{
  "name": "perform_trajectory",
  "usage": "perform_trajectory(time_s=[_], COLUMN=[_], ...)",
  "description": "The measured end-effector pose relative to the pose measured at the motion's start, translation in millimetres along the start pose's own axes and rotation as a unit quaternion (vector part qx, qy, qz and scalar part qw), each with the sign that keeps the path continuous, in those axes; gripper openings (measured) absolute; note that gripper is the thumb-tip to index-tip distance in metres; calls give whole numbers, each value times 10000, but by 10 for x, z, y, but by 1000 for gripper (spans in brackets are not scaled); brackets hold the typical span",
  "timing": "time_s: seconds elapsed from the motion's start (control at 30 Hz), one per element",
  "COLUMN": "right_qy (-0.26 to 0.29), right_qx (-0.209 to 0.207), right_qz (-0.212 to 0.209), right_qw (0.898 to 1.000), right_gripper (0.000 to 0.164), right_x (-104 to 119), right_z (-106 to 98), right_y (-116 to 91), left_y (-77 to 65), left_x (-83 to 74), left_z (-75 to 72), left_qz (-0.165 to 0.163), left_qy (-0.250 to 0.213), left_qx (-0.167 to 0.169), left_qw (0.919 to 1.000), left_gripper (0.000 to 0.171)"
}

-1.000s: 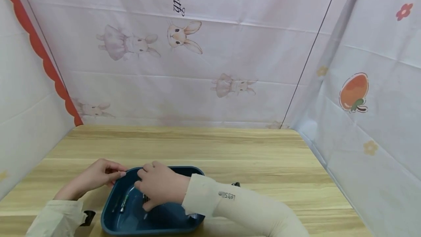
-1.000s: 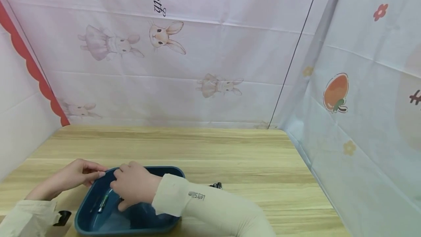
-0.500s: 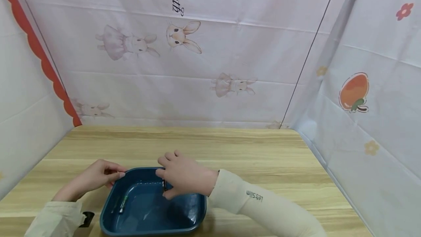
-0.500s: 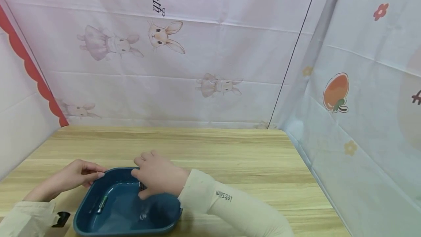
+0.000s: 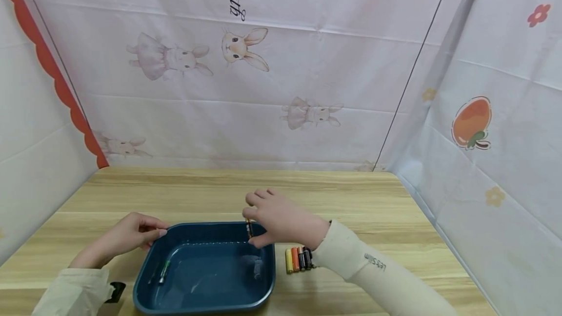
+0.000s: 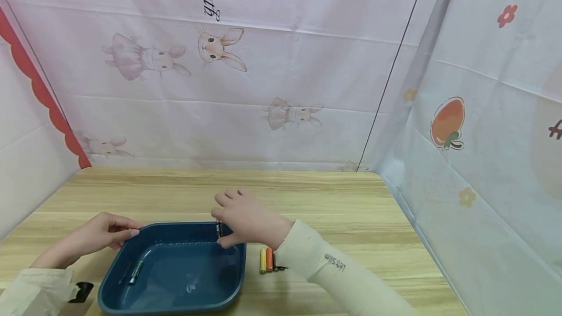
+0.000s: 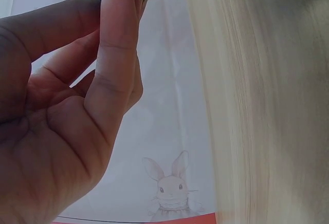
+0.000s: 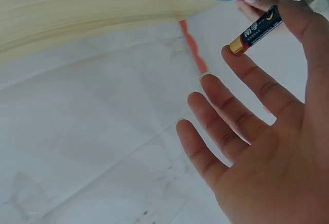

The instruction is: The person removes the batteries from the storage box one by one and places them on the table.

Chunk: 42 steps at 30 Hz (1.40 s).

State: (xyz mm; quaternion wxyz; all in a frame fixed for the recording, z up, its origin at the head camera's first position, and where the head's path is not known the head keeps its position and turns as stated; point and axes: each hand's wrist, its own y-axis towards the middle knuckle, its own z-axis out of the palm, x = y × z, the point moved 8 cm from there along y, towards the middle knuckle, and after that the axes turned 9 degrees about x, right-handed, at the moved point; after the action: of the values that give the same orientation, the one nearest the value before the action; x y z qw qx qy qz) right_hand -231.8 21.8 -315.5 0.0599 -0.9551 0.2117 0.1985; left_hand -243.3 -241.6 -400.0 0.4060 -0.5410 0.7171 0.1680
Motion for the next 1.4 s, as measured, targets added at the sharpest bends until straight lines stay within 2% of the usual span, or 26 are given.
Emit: perform_trajectory(time_s=[0.5, 0.93, 1.17, 1.4], right_qy=[818, 1365, 1808, 1959], right_qx=[-133, 271, 695, 766], right_qz=[416, 919, 1001, 836], right_qw=[9957, 9860, 9759, 9740], right_gripper=[42, 37, 33, 42], right_x=[-422, -657, -624, -553], right_z=[334, 901, 1129, 1223], right_y=[-510, -1120, -1217, -1196], left_y=[1, -2, -5, -5], left_x=[-3, -11, -5, -1], left_z=[-14, -9, -20, -15], left_qz=[-21, 45, -2, -5], left_qy=[-79, 11, 61, 23], left_qx=[17, 0, -102, -67], left_qw=[10000, 10000, 9999, 10000], left_gripper=[25, 23, 23, 23])
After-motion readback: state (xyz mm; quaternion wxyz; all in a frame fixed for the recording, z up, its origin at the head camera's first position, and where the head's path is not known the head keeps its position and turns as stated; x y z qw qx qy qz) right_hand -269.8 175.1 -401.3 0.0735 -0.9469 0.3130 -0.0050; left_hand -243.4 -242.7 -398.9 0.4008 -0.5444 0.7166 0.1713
